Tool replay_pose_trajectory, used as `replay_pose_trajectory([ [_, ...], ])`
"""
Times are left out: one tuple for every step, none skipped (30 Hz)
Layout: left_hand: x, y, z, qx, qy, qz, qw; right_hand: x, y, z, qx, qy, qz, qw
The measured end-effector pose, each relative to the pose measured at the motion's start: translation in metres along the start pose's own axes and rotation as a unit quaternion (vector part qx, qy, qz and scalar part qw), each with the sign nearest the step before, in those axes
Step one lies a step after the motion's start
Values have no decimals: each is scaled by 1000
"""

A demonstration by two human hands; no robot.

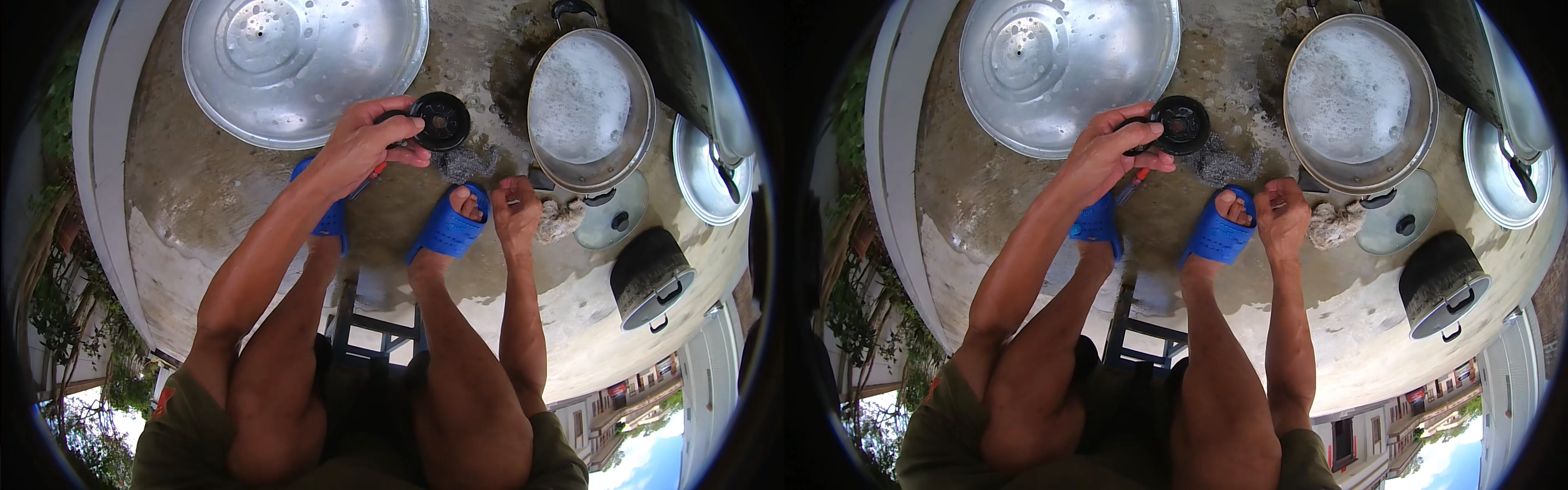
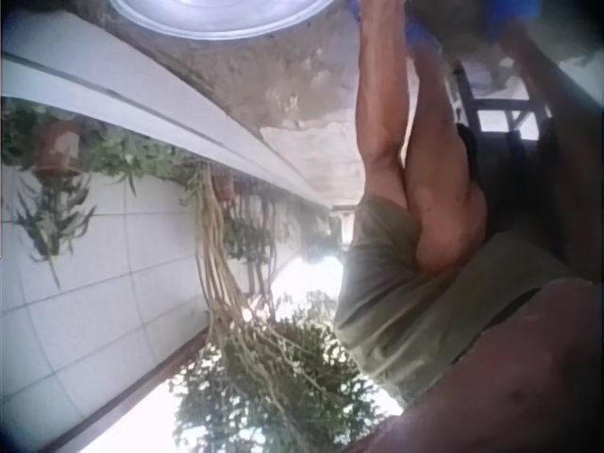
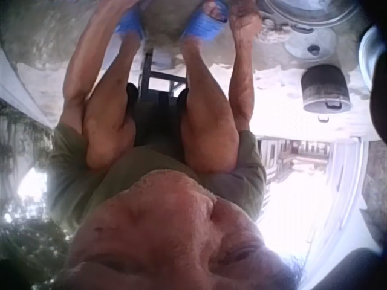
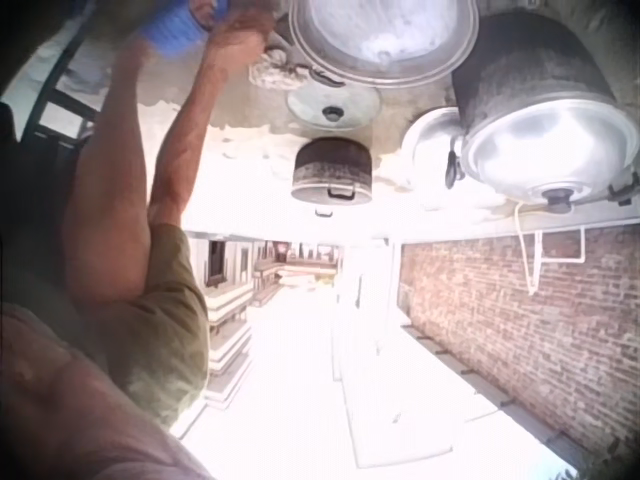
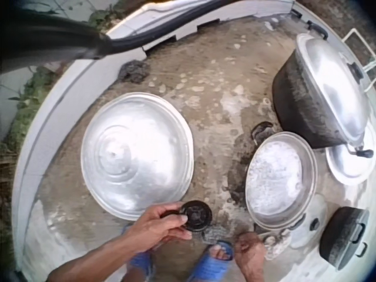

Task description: The person sits on a stool and disassembles a small black circular object, then walks into a workshop to gather small metal parts and tape. They handle the parts and tape, preparing them for assembly.

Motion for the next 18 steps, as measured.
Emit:
replay_pose_trajectory([
  [1, 1, 0, 24, -1, 3, 1000, -1, 2, -6, -110, 48, -35, 992],
  [2, 0, 0, 11, -1, 7, 1000, -1, 5, -13, -219, 95, -70, 969],
  [1, -1, -1, 0, 1, 9, 1000, -2, 8, -23, -322, 140, -101, 931],
  [1, -1, -2, -12, 1, 11, 1000, -4, 10, -37, -363, 136, -122, 914],
  [1, 0, -3, -52, 4, -2, 999, -6, 12, -52, -404, 132, -143, 894],
  [1, 0, -4, -93, 7, -14, 996, -7, 15, -67, -445, 126, -163, 872],
  [0, 0, -3, -134, 10, -27, 991, -9, 18, -82, -455, 111, -190, 863],
  [-1, 0, -1, -140, 6, -29, 990, -10, 18, -97, -422, 105, -188, 881],
  [-1, 2, 0, -145, 1, -31, 989, -10, 17, -116, -388, 99, -186, 897],
  [0, 3, -1, -149, -6, -31, 988, -9, 18, -129, -353, 94, -186, 912],
  [1, 4, -2, -130, -6, -37, 991, -9, 21, -139, -320, 69, -187, 926],
  [0, 4, -4, -110, -6, -46, 993, -12, 24, -140, -313, 53, -182, 931],
  [-1, 4, -5, -90, -6, -54, 994, -14, 27, -140, -305, 38, -178, 935],
  [-2, 4, -8, -24, -22, -65, 997, -14, 28, -140, -298, 22, -174, 938],
  [-3, 3, -10, 41, -38, -74, 996, -15, 27, -140, -306, 30, -158, 938],
  [-4, 3, -10, 106, -53, -83, 989, -16, 24, -141, -314, 39, -143, 938],
  [-5, 4, -12, 102, -54, -89, 989, -17, 21, -140, -321, 48, -127, 937],
  [-6, 5, -11, 120, -52, -103, 986, -17, 17, -140, -328, 55, -115, 936],
])
Point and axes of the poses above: each hand's wrist, its own x-axis away from the middle knuckle, its own y-axis out of the palm, z = x × y, the point moved 6 cm from there along -x, towards the middle knuckle, and after that the axes turned 4 degrees about y, right-handed, at the moved point
